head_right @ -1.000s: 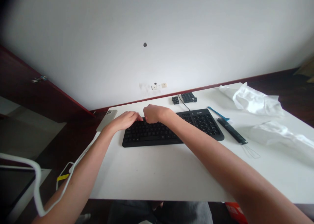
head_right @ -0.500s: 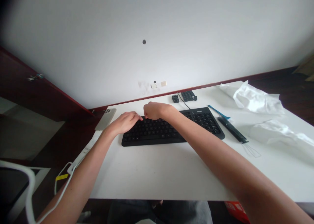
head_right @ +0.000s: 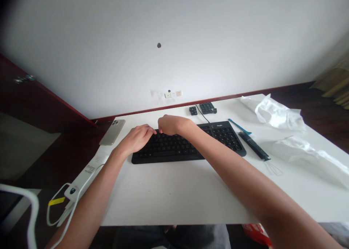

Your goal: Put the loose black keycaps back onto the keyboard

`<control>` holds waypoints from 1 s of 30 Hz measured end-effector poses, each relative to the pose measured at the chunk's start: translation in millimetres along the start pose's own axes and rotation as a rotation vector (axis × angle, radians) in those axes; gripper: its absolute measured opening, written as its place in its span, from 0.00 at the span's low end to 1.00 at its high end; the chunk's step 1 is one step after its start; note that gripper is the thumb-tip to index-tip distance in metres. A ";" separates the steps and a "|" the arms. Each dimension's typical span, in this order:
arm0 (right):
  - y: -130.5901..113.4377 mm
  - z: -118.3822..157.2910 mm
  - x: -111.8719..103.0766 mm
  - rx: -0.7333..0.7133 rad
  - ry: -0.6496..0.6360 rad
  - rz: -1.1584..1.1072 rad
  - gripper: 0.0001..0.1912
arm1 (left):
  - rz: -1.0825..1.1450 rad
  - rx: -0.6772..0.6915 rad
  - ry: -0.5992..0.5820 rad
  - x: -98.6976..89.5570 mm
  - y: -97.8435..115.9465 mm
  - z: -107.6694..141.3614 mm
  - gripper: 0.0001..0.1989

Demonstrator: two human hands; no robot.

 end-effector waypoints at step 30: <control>-9.1 5.4 -14.6 -0.016 0.113 0.037 0.21 | -0.027 -0.002 0.192 -3.7 4.2 8.2 0.21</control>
Point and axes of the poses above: each hand's wrist, its own z-axis away from the middle knuckle, its own x-axis out of the palm, y = z × x, the point moved 9 cm from there along -z, towards the middle knuckle, and after that the axes turned 1 degree about y, right-handed, at the moved point
